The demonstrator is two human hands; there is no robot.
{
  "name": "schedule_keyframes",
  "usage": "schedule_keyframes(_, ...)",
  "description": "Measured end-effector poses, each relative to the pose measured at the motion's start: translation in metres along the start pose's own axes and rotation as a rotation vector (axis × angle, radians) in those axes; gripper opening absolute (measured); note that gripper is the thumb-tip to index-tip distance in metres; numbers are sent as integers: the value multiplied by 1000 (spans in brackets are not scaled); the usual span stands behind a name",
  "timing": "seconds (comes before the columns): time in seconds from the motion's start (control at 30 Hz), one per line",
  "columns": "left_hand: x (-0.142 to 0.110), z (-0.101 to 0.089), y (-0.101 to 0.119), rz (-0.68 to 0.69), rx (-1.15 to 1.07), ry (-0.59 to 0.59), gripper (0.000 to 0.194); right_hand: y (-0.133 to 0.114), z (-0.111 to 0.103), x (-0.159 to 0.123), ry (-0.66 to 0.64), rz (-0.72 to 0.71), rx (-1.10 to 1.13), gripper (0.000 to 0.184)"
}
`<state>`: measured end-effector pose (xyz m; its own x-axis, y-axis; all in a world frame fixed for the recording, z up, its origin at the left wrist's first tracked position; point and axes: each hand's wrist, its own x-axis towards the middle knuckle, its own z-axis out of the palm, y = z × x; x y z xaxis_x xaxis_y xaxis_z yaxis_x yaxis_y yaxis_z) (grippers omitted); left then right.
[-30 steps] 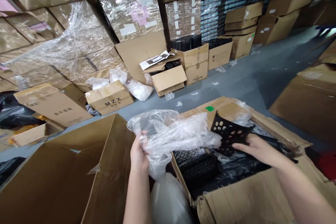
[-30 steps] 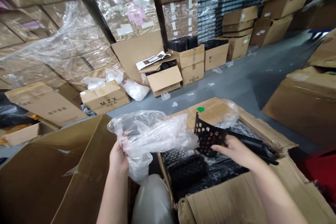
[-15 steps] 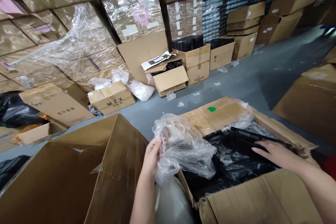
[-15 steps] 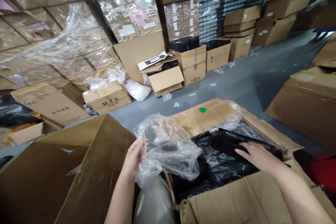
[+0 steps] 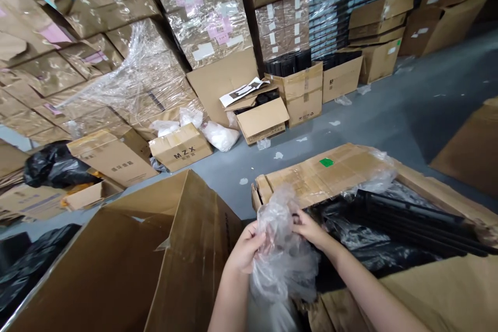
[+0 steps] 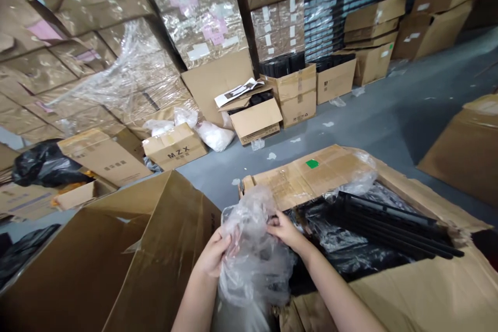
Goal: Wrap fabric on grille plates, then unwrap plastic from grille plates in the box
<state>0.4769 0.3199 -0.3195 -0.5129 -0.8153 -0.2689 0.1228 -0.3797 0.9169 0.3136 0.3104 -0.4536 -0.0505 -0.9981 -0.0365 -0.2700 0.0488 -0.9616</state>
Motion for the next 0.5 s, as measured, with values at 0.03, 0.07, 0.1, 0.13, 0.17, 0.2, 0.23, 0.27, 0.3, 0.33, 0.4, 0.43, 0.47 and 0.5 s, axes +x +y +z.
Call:
schedule_keyframes(0.03,-1,-4,3,13,6,37,42,0,-2,2,-31,0,-42,34)
schedule_keyframes(0.07,-4,-8,7,37,18,116,43,-1,-7,3,-32,-1,-81,26)
schedule_keyframes(0.1,-8,-11,13,74,31,231,43,-2,-16,3,-3,-2,-112,22)
schedule_keyframes(0.13,-14,-13,21,126,35,368,42,-3,-27,3,43,3,-138,21)
schedule_keyframes(0.17,-21,-12,29,194,22,497,39,-6,-39,2,94,14,-167,21)
schedule_keyframes(0.2,-29,-7,38,270,-10,591,34,-11,-50,-1,145,29,-206,21)
schedule_keyframes(0.23,-37,1,45,353,-53,640,28,-18,-59,-4,188,40,-253,21)
schedule_keyframes(0.27,-44,12,50,438,-107,631,21,-27,-66,-7,209,35,-293,21)
schedule_keyframes(0.3,-48,25,52,514,-140,587,17,-39,-69,-12,207,9,-318,22)
schedule_keyframes(0.33,-48,39,51,587,-140,535,19,-51,-70,-17,174,-36,-306,23)
schedule_keyframes(0.4,-34,63,36,702,17,438,24,-75,-67,-28,34,-126,-122,28)
schedule_keyframes(0.43,-20,71,24,717,142,430,26,-85,-64,-34,-36,-134,30,30)
schedule_keyframes(0.47,-4,75,10,674,253,396,28,-92,-61,-40,-87,-111,191,32)
schedule_keyframes(0.5,14,76,-5,590,311,377,27,-96,-57,-45,-115,-65,346,34)
